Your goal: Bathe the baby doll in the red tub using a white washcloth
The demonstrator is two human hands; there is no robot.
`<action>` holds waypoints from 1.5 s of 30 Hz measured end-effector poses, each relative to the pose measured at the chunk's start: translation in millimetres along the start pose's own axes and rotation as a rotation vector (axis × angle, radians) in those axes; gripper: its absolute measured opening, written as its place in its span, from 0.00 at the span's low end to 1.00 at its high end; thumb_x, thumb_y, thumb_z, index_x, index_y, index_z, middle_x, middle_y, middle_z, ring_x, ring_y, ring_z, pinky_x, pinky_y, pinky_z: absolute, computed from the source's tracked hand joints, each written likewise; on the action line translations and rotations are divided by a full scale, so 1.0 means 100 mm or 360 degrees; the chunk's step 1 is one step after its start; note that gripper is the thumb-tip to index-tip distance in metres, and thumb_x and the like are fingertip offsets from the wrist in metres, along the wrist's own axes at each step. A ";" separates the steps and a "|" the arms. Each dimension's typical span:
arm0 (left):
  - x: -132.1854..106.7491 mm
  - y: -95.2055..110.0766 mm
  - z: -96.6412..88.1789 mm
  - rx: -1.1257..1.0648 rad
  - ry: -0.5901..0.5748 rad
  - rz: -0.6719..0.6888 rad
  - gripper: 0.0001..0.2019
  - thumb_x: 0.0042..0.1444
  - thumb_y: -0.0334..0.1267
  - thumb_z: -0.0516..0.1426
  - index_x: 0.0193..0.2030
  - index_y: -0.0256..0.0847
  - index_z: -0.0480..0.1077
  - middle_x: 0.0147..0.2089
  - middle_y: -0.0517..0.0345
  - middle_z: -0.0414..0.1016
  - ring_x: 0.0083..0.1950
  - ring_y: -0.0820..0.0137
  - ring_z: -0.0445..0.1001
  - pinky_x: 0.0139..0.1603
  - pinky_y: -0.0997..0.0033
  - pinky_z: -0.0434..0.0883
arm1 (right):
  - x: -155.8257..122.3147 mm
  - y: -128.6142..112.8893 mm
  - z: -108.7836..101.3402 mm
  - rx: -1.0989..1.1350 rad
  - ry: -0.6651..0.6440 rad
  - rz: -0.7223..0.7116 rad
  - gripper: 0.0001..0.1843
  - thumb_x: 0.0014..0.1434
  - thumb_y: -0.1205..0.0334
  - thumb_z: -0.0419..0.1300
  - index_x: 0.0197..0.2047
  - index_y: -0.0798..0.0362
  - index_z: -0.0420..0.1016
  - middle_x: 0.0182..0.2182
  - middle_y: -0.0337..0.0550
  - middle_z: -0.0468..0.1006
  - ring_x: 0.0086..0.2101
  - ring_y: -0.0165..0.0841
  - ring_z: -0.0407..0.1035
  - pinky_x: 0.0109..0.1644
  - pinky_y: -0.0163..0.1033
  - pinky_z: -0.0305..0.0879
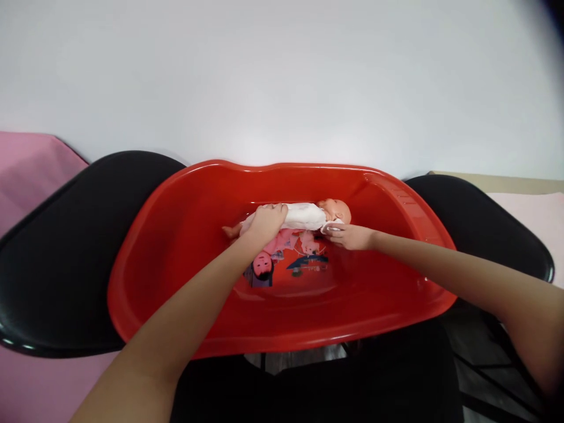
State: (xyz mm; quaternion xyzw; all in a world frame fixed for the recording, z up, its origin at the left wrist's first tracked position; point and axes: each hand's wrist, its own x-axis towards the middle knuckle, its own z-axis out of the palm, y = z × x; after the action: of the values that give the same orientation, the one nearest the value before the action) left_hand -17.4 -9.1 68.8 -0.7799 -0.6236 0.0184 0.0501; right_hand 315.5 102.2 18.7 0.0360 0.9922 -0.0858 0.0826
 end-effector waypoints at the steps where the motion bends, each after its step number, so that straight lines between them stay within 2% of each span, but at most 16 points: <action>1: 0.00 0.00 0.00 0.0008 0.0008 0.0000 0.17 0.72 0.25 0.54 0.64 0.31 0.73 0.59 0.36 0.80 0.59 0.51 0.81 0.55 0.55 0.76 | 0.00 -0.01 0.00 -0.0034 0.0012 -0.0046 0.25 0.74 0.75 0.45 0.59 0.59 0.82 0.64 0.54 0.80 0.74 0.38 0.63 0.84 0.50 0.45; 3: 0.00 0.00 0.02 0.0012 0.0024 0.0002 0.17 0.72 0.25 0.54 0.65 0.30 0.72 0.59 0.36 0.80 0.59 0.50 0.81 0.56 0.53 0.76 | 0.05 -0.03 -0.03 -0.0214 0.0070 -0.0102 0.25 0.76 0.74 0.45 0.64 0.56 0.79 0.67 0.50 0.78 0.75 0.37 0.62 0.85 0.52 0.45; 5: 0.00 -0.01 0.03 0.0010 0.0027 0.0000 0.18 0.72 0.26 0.54 0.66 0.30 0.71 0.60 0.36 0.80 0.61 0.50 0.80 0.57 0.53 0.76 | 0.10 0.00 -0.05 -0.0496 0.0159 -0.0119 0.25 0.76 0.75 0.48 0.69 0.53 0.75 0.69 0.48 0.76 0.73 0.38 0.66 0.84 0.56 0.51; 9: -0.01 -0.01 -0.02 -0.0010 -0.0001 -0.0014 0.18 0.73 0.24 0.52 0.66 0.31 0.71 0.61 0.38 0.80 0.62 0.51 0.81 0.57 0.54 0.77 | 0.08 0.16 0.10 -0.0886 0.0261 -0.0202 0.20 0.77 0.72 0.51 0.62 0.57 0.80 0.61 0.51 0.81 0.64 0.41 0.72 0.76 0.58 0.65; 14: 0.01 0.02 -0.04 -0.0009 -0.0034 -0.0011 0.19 0.73 0.23 0.51 0.66 0.29 0.71 0.60 0.36 0.80 0.61 0.51 0.82 0.56 0.54 0.78 | 0.13 0.07 0.31 -0.0883 0.0182 -0.0159 0.17 0.74 0.74 0.54 0.52 0.58 0.85 0.54 0.53 0.83 0.64 0.44 0.70 0.74 0.58 0.65; 16: 0.02 0.00 0.00 -0.0022 -0.0019 -0.0010 0.17 0.73 0.24 0.52 0.65 0.30 0.72 0.59 0.36 0.80 0.60 0.51 0.82 0.55 0.55 0.78 | 0.26 -0.05 0.28 -0.0917 0.0202 -0.0235 0.16 0.74 0.73 0.54 0.51 0.57 0.85 0.53 0.51 0.83 0.65 0.44 0.69 0.74 0.56 0.64; 19: 0.02 -0.02 0.04 -0.0032 0.0042 0.0011 0.16 0.74 0.27 0.54 0.65 0.30 0.72 0.59 0.36 0.80 0.59 0.51 0.82 0.56 0.55 0.78 | 0.45 -0.13 0.20 -0.0948 0.0295 -0.0290 0.19 0.75 0.74 0.52 0.55 0.55 0.83 0.55 0.50 0.83 0.65 0.42 0.69 0.76 0.55 0.62; 22: 0.00 -0.02 0.00 -0.0039 0.0036 -0.0009 0.17 0.73 0.27 0.54 0.65 0.30 0.72 0.59 0.36 0.80 0.60 0.52 0.82 0.57 0.55 0.78 | 0.47 -0.02 0.22 -0.0747 0.0309 -0.0163 0.22 0.73 0.76 0.50 0.59 0.55 0.81 0.59 0.53 0.81 0.66 0.41 0.68 0.77 0.56 0.61; 25: -0.02 0.02 -0.10 -0.0024 -0.0051 -0.0032 0.17 0.73 0.24 0.53 0.65 0.30 0.73 0.59 0.35 0.81 0.61 0.51 0.82 0.58 0.54 0.78 | 0.35 0.13 0.33 -0.0496 0.0222 -0.0048 0.20 0.70 0.78 0.52 0.51 0.53 0.84 0.53 0.51 0.83 0.64 0.41 0.71 0.76 0.56 0.64; 28: -0.02 0.04 -0.14 -0.0021 -0.0077 -0.0025 0.18 0.73 0.23 0.52 0.65 0.29 0.73 0.59 0.35 0.81 0.62 0.51 0.82 0.59 0.53 0.77 | 0.31 0.06 0.36 -0.0450 0.0222 -0.0118 0.17 0.70 0.77 0.54 0.47 0.54 0.84 0.51 0.51 0.83 0.64 0.42 0.71 0.77 0.57 0.63; 30: -0.01 0.05 -0.12 -0.0032 -0.0050 -0.0024 0.17 0.73 0.23 0.52 0.65 0.29 0.73 0.60 0.34 0.81 0.62 0.50 0.82 0.60 0.51 0.77 | 0.44 -0.13 0.30 -0.0539 0.0223 -0.0284 0.16 0.72 0.75 0.54 0.50 0.54 0.84 0.54 0.51 0.82 0.67 0.41 0.68 0.78 0.56 0.61; 33: 0.02 0.04 -0.06 -0.0035 -0.0044 -0.0035 0.17 0.74 0.24 0.51 0.64 0.29 0.73 0.60 0.34 0.80 0.62 0.49 0.82 0.60 0.50 0.77 | 0.84 -0.45 0.19 -0.0825 0.0204 -0.0541 0.18 0.74 0.75 0.52 0.52 0.54 0.83 0.57 0.48 0.81 0.67 0.41 0.68 0.80 0.54 0.58; 36: 0.04 0.04 -0.04 -0.0011 -0.0077 -0.0053 0.17 0.74 0.24 0.50 0.64 0.28 0.73 0.60 0.33 0.80 0.60 0.49 0.83 0.58 0.51 0.78 | 1.30 -0.57 0.18 -0.0917 0.0192 -0.0462 0.20 0.77 0.73 0.49 0.58 0.58 0.81 0.60 0.51 0.80 0.67 0.41 0.68 0.81 0.52 0.56; 39: 0.02 0.05 -0.06 0.0006 -0.0103 -0.0040 0.16 0.73 0.24 0.51 0.64 0.28 0.72 0.60 0.32 0.80 0.62 0.50 0.82 0.58 0.52 0.78 | 1.56 -0.45 0.27 -0.0881 0.0167 -0.0331 0.21 0.76 0.74 0.49 0.63 0.64 0.78 0.65 0.56 0.78 0.67 0.42 0.68 0.80 0.53 0.58; 42: -0.01 0.06 -0.12 0.0005 -0.0112 -0.0015 0.17 0.73 0.24 0.51 0.64 0.29 0.72 0.62 0.33 0.79 0.64 0.49 0.81 0.60 0.52 0.77 | 1.47 -0.26 0.37 -0.0866 0.0133 -0.0320 0.18 0.74 0.71 0.55 0.60 0.64 0.80 0.61 0.57 0.81 0.66 0.44 0.71 0.79 0.52 0.62; 45: -0.02 0.07 -0.15 -0.0013 -0.0122 -0.0013 0.18 0.73 0.23 0.50 0.64 0.29 0.72 0.61 0.33 0.79 0.63 0.50 0.81 0.60 0.53 0.78 | 1.14 -0.15 0.40 -0.0866 0.0200 -0.0316 0.14 0.73 0.66 0.60 0.56 0.63 0.82 0.56 0.56 0.83 0.63 0.44 0.73 0.76 0.50 0.66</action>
State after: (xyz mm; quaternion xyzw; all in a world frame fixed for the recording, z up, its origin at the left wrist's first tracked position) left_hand -9.4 -13.1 83.1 -0.7763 -0.6283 0.0456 0.0230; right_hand 208.6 86.5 -37.2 -0.0796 0.9806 0.1782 0.0189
